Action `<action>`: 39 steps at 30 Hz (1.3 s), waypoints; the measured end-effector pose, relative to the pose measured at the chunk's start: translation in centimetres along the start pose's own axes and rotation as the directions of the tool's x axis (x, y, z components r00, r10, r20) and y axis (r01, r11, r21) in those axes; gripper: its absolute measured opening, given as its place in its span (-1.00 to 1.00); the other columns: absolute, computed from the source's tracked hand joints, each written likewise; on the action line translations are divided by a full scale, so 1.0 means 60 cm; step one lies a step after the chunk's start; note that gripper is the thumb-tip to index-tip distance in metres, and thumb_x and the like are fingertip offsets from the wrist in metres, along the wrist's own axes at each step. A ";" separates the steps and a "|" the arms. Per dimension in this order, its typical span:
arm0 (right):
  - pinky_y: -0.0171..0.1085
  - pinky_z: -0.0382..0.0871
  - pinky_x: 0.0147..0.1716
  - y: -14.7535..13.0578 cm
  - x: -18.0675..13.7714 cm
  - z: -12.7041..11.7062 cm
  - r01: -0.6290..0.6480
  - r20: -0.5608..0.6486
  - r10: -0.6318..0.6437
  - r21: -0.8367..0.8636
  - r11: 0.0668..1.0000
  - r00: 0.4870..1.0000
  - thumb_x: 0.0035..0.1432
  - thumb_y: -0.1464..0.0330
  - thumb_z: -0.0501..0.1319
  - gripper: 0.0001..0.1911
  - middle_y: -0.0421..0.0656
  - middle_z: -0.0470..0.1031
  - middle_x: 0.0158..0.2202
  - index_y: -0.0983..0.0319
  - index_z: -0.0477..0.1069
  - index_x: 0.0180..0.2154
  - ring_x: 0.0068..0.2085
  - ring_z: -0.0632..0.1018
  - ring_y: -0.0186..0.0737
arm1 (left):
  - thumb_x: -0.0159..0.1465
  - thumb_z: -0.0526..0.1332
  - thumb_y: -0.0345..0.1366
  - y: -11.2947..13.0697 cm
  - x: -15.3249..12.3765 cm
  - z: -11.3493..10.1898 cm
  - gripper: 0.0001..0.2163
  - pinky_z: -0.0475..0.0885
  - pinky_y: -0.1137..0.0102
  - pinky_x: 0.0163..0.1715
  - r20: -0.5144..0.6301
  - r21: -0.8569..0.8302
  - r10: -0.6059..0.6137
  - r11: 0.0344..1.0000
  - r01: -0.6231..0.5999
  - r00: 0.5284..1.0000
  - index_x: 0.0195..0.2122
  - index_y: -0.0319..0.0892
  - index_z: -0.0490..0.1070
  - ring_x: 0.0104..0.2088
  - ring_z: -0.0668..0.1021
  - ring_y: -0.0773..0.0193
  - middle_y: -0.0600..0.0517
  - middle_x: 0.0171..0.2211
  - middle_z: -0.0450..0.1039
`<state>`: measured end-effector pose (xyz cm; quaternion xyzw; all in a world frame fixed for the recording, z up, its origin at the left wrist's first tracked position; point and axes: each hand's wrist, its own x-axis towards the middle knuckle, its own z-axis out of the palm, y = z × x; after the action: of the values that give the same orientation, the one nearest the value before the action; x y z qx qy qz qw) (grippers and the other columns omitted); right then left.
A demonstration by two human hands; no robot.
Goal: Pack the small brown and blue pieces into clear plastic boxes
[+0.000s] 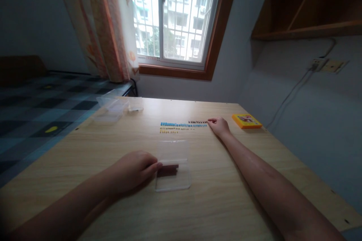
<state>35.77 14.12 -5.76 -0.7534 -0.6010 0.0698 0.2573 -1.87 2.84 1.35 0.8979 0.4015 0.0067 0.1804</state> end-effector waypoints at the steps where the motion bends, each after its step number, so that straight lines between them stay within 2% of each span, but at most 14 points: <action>1: -0.10 0.50 -0.12 0.000 0.001 0.000 0.001 0.005 -0.001 -0.016 1.000 1.000 0.33 0.24 0.21 -0.71 -0.07 0.48 -0.02 0.26 0.43 -0.01 -0.11 0.54 -0.16 | 0.39 -0.02 -0.09 0.000 0.000 0.000 -0.57 0.20 0.36 -0.46 -0.002 0.003 0.001 1.000 -0.001 1.000 -0.45 -0.15 0.53 -0.46 0.50 0.19 -0.06 -0.45 0.56; 13: -0.12 0.47 -0.14 -0.002 0.002 0.002 0.012 -0.036 -0.015 -0.090 0.996 0.999 0.30 0.20 0.22 -0.73 -0.12 0.54 -0.17 0.27 0.49 -0.13 -0.19 0.55 -0.20 | 0.39 0.01 -0.10 0.001 0.001 0.002 -0.58 0.19 0.36 -0.46 -0.017 0.005 0.011 1.000 -0.011 1.000 -0.46 -0.15 0.53 -0.48 0.48 0.21 -0.06 -0.47 0.55; 18: -0.26 0.41 -0.26 -0.005 -0.001 -0.001 0.007 -0.056 -0.011 -0.063 0.998 0.998 0.21 0.18 0.25 -0.72 -0.15 0.60 -0.26 0.16 0.60 -0.14 -0.25 0.56 -0.21 | 0.39 0.00 -0.10 0.001 0.001 0.002 -0.58 0.17 0.37 -0.49 -0.016 0.020 0.011 1.000 -0.011 1.000 -0.47 -0.14 0.52 -0.49 0.47 0.21 -0.04 -0.48 0.54; 21: -0.25 0.42 -0.23 -0.006 -0.001 -0.001 0.015 -0.045 -0.017 -0.049 0.999 0.999 0.21 0.19 0.25 -0.74 -0.15 0.60 -0.22 0.16 0.60 -0.15 -0.22 0.57 -0.19 | 0.39 0.00 -0.10 0.002 0.001 0.001 -0.58 0.17 0.36 -0.49 -0.018 0.027 0.013 1.000 -0.013 1.000 -0.47 -0.14 0.53 -0.48 0.48 0.20 -0.04 -0.48 0.55; 26: -0.07 0.46 -0.08 -0.005 0.000 0.000 0.013 -0.012 -0.014 -0.016 1.000 1.000 0.31 0.21 0.22 -0.73 -0.09 0.52 -0.08 0.27 0.47 -0.08 -0.11 0.55 -0.17 | 0.39 -0.02 -0.10 0.002 0.002 0.000 -0.56 0.19 0.35 -0.48 -0.019 0.019 0.017 1.000 -0.017 1.000 -0.46 -0.15 0.54 -0.48 0.49 0.19 -0.06 -0.47 0.55; 33: -0.09 0.49 -0.11 -0.004 -0.004 -0.004 -0.039 -0.043 0.045 0.142 0.989 0.998 0.32 0.24 0.21 -0.72 -0.08 0.49 -0.03 0.27 0.44 -0.03 -0.10 0.54 -0.16 | 0.39 -0.01 -0.11 0.005 0.000 -0.003 -0.57 0.23 0.36 -0.46 -0.017 0.024 0.013 1.000 -0.012 1.000 -0.45 -0.15 0.55 -0.47 0.50 0.18 -0.06 -0.48 0.55; 36: -0.11 0.50 -0.14 -0.009 -0.020 -0.007 -0.034 -0.096 0.062 0.271 0.962 0.993 0.31 0.23 0.22 -0.72 -0.08 0.52 -0.10 0.30 0.46 -0.08 -0.15 0.56 -0.17 | 0.39 -0.01 -0.10 0.005 -0.001 -0.003 -0.57 0.26 0.35 -0.42 -0.015 0.024 0.007 1.000 -0.007 1.000 -0.42 -0.15 0.57 -0.46 0.49 0.17 -0.08 -0.46 0.56; 39: -0.16 0.49 -0.17 -0.022 -0.053 -0.022 0.020 -0.166 0.054 0.417 0.909 0.985 0.25 0.15 0.24 -0.64 0.01 0.59 -0.20 0.35 0.53 -0.16 -0.18 0.58 -0.12 | 0.38 -0.01 -0.07 0.002 -0.001 0.001 -0.57 0.28 0.33 -0.38 -0.010 0.013 0.000 1.000 0.000 1.000 -0.40 -0.14 0.58 -0.45 0.50 0.15 -0.08 -0.44 0.57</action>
<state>34.30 10.95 -4.65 -0.6894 -0.5409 0.1327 0.4632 -1.81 2.72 1.33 0.8990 0.4023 0.0087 0.1726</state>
